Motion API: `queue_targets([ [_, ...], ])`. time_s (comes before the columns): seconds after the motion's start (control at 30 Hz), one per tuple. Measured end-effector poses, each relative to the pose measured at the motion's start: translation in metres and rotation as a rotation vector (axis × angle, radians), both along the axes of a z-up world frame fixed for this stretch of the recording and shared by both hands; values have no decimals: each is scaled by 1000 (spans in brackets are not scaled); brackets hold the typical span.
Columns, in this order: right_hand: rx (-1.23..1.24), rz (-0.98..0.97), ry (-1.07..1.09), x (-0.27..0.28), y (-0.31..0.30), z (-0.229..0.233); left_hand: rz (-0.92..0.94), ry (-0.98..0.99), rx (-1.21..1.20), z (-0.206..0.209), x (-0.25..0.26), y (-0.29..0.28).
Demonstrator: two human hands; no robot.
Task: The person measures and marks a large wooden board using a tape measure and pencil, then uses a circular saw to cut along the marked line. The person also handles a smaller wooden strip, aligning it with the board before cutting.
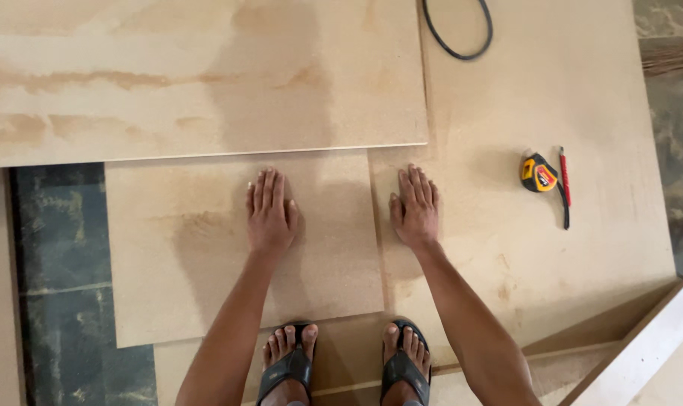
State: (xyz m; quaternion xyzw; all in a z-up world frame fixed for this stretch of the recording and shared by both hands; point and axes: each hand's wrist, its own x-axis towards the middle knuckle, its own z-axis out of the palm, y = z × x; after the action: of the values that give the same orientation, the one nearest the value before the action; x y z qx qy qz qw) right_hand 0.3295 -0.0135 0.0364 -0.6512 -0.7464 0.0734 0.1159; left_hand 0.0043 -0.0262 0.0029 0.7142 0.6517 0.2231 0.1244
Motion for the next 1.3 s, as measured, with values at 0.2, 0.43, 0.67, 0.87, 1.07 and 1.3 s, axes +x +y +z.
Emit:
queue_targets([
  [0.2, 12, -7, 10, 0, 3, 2, 7, 19, -3, 1, 1, 2],
  [0.43, 21, -9, 12, 2, 2, -3, 2, 37, -40, 5, 2, 2],
  [0.67, -3, -22, 9, 2, 4, -4, 6, 65, -63, 18, 3, 5],
  [0.87, -4, -22, 7, 2, 2, -4, 10, 65, -97, 29, 4, 5],
  [1.07, -24, -25, -18, 2, 3, -5, 19, 56, -132, 21, 4, 3],
  [1.3, -41, -26, -27, 1, 2, -5, 45, 118, -61, 3, 3, 1],
])
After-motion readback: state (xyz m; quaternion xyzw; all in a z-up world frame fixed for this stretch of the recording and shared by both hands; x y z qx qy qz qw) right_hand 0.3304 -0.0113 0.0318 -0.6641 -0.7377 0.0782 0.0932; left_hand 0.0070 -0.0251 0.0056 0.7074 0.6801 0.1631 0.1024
